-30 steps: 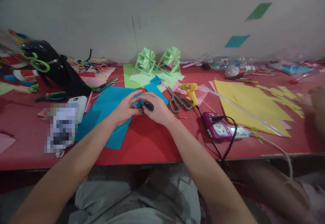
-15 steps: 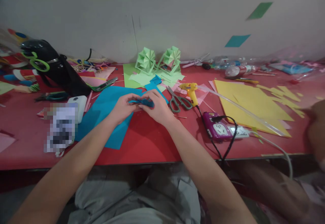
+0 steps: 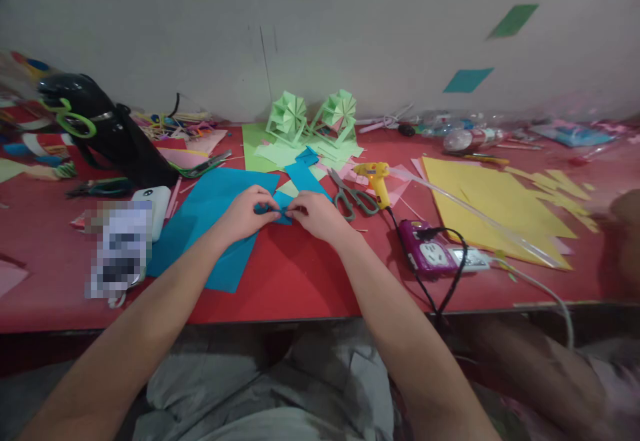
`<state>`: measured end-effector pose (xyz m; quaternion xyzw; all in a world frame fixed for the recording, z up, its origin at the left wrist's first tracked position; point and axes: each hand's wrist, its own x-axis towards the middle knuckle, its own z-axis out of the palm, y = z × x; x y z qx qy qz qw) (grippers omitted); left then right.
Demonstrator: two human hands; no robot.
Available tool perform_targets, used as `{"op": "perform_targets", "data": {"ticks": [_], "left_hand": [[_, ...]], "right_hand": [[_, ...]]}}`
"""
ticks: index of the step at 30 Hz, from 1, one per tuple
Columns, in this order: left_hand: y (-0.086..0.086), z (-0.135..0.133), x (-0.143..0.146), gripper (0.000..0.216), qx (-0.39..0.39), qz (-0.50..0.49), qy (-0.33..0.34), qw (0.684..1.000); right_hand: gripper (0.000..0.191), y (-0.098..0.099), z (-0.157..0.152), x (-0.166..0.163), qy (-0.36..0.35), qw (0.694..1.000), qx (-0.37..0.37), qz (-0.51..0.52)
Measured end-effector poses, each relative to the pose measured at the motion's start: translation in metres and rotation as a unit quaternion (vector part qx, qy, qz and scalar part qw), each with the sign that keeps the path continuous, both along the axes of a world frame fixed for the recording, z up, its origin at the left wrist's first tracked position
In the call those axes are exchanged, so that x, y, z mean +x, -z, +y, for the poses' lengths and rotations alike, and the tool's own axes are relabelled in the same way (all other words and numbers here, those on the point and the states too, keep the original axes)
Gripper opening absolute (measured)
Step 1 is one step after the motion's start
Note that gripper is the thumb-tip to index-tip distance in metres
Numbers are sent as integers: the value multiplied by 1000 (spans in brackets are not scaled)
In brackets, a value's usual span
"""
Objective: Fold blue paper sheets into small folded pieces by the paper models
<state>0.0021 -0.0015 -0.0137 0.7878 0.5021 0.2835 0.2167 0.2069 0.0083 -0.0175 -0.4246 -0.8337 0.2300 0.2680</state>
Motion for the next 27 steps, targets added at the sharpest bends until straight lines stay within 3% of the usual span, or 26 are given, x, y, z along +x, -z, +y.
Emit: {"op": "perform_targets", "data": {"ticks": [7,11,20,27], "left_hand": [[-2,-3,-3,4,45,129,4,991],[-6,-2,-4,6,47,164,48,984],[-2,1,1,17,28,180,73,981],[3,3,5,19,-10,150,25,988]], "right_hand": [[7,2,0,1,-15,998,-24,-52],[12,3,-1,-1,-11,997,-25,-70],[14,3,-6,-8,22,991,-24,-129],[12,2,-7,-12,60,991,-31,-112]]}}
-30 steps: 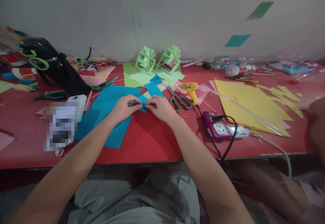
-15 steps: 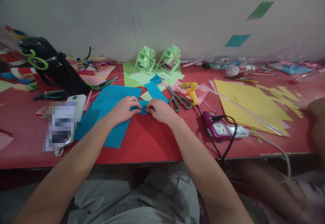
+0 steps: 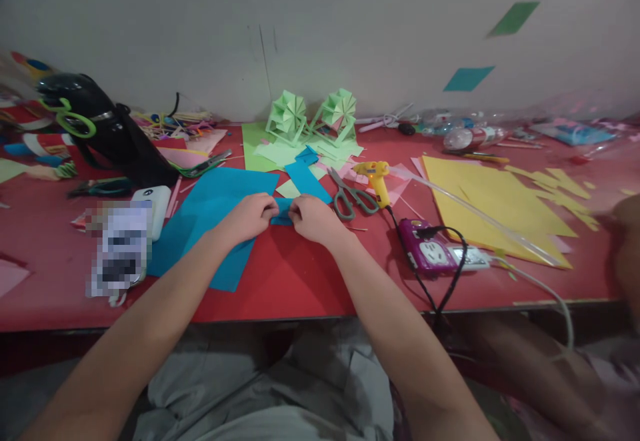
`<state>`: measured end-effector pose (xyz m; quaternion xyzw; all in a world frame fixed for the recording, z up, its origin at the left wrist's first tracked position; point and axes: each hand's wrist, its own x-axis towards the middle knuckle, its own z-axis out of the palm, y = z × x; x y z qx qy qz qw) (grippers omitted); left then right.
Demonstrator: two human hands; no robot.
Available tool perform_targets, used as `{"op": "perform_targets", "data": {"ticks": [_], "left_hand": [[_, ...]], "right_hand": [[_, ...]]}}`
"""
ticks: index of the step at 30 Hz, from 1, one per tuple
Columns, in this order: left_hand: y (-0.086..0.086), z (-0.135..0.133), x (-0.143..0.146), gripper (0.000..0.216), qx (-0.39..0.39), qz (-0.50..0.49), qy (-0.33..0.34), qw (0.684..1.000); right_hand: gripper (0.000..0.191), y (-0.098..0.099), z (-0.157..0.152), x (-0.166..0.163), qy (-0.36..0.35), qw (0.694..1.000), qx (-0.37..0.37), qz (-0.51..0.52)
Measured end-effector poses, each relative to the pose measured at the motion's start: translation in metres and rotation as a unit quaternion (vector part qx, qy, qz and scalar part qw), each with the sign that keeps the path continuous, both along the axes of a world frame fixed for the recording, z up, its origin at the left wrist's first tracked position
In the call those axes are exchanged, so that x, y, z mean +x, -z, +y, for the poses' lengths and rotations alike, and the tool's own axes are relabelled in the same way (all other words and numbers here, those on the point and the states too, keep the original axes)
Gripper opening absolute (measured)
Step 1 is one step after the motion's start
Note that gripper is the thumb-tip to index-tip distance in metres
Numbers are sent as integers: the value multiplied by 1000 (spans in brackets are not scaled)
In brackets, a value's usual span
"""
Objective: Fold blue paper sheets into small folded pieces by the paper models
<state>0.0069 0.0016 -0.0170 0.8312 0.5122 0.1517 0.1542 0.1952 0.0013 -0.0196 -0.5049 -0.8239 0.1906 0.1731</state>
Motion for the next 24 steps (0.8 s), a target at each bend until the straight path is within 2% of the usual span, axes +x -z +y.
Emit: {"op": "perform_targets", "data": {"ticks": [8,16,22,24], "left_hand": [[0,0,3,16,-16,-9,-27,999],[0,1,4,12,-16,0,-38,999],[0,1,4,11,-4,-14,-39,999],[-1,1,4,10,-4,-24,-44,999]], "right_hand": [[11,-4,3,-3,36,999,-34,-4],[8,-4,3,-3,44,998,-33,9],[2,1,4,-1,62,997,-43,36],[7,4,6,-1,66,996,-42,50]]}}
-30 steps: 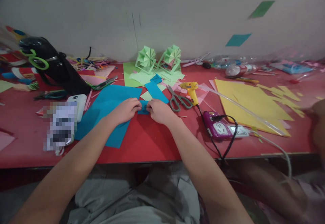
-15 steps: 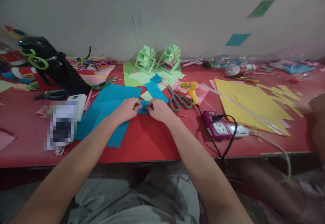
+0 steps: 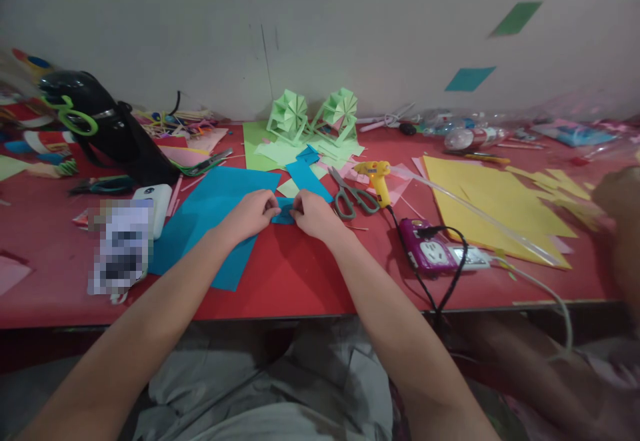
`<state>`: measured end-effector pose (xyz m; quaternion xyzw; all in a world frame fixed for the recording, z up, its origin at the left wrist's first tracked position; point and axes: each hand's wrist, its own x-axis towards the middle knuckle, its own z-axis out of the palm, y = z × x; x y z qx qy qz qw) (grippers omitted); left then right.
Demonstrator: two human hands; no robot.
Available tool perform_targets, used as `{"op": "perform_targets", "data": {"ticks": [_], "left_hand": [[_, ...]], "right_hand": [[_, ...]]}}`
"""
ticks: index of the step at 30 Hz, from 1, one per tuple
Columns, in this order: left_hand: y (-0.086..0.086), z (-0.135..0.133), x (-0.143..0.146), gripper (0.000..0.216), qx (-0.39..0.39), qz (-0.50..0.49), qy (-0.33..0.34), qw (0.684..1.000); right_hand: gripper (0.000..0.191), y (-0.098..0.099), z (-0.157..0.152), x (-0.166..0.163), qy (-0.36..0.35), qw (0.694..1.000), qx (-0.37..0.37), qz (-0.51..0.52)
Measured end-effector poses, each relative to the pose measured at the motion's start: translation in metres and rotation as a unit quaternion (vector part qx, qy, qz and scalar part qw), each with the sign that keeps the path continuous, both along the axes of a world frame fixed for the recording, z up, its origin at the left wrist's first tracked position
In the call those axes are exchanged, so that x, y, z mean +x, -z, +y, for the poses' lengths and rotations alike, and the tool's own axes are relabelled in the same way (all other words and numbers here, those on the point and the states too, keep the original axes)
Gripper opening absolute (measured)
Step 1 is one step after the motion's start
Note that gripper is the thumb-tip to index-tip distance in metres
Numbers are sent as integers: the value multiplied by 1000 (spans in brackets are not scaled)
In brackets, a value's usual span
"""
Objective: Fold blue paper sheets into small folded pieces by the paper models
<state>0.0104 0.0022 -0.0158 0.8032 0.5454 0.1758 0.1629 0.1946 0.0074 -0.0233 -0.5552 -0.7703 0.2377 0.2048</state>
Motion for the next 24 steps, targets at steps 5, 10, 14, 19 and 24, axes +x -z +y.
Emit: {"op": "perform_targets", "data": {"ticks": [5,10,14,19,24], "left_hand": [[-3,-2,1,7,12,6,-10,1000],[-4,-3,0,12,5,24,-44,999],[-6,-4,0,13,-7,29,-60,998],[-5,-2,1,11,-28,22,-71,997],[-1,-3,-2,4,9,26,-26,999]], "right_hand": [[7,3,2,0,-17,1000,-13,18],[7,0,-1,-4,17,1000,-21,3],[8,1,-1,-5,25,999,-27,10],[6,2,1,-3,3,999,-20,40],[7,2,0,-4,6,999,-12,31]]}}
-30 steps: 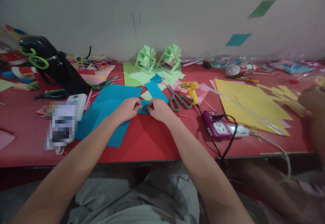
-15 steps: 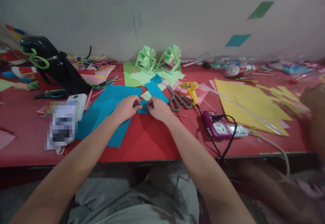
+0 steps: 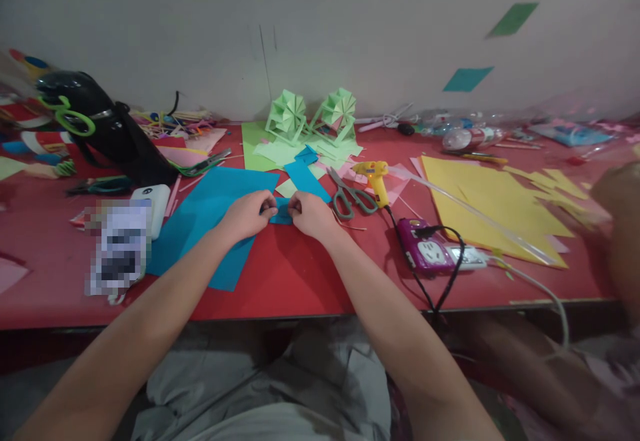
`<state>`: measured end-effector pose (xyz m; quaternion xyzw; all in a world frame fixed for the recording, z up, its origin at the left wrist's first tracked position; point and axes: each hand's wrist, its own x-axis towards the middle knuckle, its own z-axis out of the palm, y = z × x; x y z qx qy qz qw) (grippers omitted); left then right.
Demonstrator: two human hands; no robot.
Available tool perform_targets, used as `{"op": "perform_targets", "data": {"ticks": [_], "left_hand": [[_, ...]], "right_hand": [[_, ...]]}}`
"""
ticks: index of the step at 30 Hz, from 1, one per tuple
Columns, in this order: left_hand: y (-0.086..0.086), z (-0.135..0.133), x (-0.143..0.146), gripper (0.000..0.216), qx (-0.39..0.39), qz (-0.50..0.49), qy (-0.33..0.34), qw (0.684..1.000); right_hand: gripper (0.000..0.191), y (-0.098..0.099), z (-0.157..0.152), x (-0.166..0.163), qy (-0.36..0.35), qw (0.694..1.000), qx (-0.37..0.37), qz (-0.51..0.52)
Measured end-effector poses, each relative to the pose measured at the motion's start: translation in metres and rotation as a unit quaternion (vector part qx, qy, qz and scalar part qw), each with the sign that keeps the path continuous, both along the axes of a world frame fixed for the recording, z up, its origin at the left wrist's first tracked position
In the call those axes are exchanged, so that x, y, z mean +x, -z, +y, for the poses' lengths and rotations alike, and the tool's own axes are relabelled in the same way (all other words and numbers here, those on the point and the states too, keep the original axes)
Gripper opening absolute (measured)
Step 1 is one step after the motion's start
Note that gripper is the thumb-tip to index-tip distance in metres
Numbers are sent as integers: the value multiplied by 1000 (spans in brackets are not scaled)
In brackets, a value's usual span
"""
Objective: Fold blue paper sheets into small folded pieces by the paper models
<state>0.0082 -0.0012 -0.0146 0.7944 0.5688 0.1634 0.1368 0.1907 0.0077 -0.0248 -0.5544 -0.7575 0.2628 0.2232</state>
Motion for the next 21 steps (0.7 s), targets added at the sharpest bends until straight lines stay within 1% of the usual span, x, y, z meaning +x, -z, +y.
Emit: {"op": "perform_targets", "data": {"ticks": [5,9,12,18,21], "left_hand": [[0,-4,1,14,18,17,-3,1000],[0,-3,3,15,24,20,-12,999],[-1,-1,4,15,12,17,-18,1000],[-2,0,5,13,-17,13,-36,999],[-2,1,4,13,-26,4,-40,999]], "right_hand": [[6,-4,-4,-3,8,1000,1,-26],[6,-9,-8,-7,20,998,5,-55],[11,-11,-9,-8,30,997,-1,-69],[2,-4,-4,-4,12,1000,-3,-20],[3,-1,-2,-1,-3,1000,0,3]]}}
